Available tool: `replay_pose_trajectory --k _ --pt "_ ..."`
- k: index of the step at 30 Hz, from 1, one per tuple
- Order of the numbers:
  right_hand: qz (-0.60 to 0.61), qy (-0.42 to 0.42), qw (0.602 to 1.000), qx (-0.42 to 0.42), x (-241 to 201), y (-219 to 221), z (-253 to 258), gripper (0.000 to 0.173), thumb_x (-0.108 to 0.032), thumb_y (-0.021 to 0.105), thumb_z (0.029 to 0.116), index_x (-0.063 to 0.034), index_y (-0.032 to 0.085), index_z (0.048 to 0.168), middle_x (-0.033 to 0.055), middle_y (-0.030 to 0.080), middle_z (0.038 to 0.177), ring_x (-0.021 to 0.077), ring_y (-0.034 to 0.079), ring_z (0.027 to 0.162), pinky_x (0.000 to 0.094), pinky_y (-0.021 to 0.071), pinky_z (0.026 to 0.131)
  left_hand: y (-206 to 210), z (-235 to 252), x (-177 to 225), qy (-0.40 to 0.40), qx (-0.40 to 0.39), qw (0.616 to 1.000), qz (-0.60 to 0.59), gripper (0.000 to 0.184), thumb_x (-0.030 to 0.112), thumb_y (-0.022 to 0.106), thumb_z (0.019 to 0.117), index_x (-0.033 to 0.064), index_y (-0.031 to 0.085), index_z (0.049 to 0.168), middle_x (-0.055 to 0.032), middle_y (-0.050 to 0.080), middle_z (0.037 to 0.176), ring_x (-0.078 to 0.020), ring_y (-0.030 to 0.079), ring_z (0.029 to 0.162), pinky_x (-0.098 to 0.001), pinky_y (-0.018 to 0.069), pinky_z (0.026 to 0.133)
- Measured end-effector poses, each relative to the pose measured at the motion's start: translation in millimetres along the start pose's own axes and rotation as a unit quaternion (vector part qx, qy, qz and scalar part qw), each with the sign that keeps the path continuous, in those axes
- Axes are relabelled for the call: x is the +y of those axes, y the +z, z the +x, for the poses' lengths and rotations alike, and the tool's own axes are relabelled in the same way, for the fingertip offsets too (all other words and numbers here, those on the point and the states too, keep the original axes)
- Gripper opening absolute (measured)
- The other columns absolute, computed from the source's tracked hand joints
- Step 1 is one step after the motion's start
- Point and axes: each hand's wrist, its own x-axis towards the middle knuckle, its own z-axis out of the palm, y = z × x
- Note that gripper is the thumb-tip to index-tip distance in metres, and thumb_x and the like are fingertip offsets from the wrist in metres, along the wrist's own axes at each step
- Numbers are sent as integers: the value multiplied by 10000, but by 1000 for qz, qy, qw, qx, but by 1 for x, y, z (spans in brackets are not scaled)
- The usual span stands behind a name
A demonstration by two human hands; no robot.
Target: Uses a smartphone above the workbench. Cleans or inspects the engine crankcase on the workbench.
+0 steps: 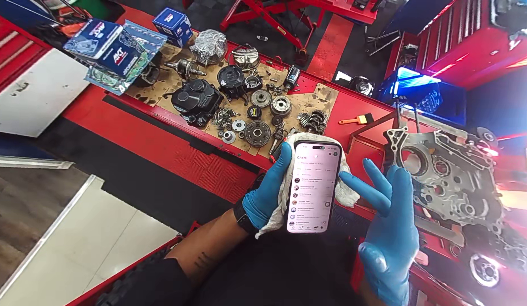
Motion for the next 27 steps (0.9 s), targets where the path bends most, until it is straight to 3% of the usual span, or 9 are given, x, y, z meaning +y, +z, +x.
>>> replay_pose_trajectory --k 4,9,12,16,23,27 --pt "11 5 1000 -4 -1 1 -2 962 -740 535 893 -307 136 1655 -21 587 1483 291 463 1445 544 268 1259 -1 -1 0 1 -8 1000 -5 597 589 392 1045 123 625 1335 -104 702 1251 -181 674 1179 -373 557 1013" --pt "13 7 1000 -8 -1 1 -5 950 -737 521 905 -305 129 1656 -39 604 1464 275 469 1443 551 224 1272 0 -2 1 0 -3 1000 -8 607 593 383 1047 116 624 1335 -112 703 1247 -187 675 1177 -380 558 1011" --pt "11 2 1000 12 0 0 -5 924 -740 505 914 -310 152 1652 -10 591 1478 282 495 1422 532 310 1244 1 -3 1 0 -2 1000 -12 608 596 390 1043 116 624 1334 -115 704 1247 -191 677 1175 -384 560 1010" --pt "4 -3 1000 26 0 -3 -5 884 -735 488 925 -340 165 1647 -9 575 1493 279 511 1408 546 334 1229 0 -3 1 0 -3 1000 -16 614 602 388 1041 117 620 1339 -120 700 1250 -198 677 1174 -391 561 1007" --pt "6 3 1000 -1 -3 1 -9 916 -754 486 913 -332 144 1651 -30 583 1486 270 473 1439 548 248 1264 -1 -2 0 3 -4 1000 -13 615 604 384 1041 119 615 1340 -111 701 1247 -193 675 1174 -386 561 1006" --pt "-35 -3 999 -38 -5 4 -7 939 -784 459 901 -337 116 1653 -91 603 1459 185 491 1424 673 42 1250 0 -2 1 0 -1 1000 -13 618 607 394 1037 114 622 1333 -111 703 1245 -188 676 1173 -382 560 1007"
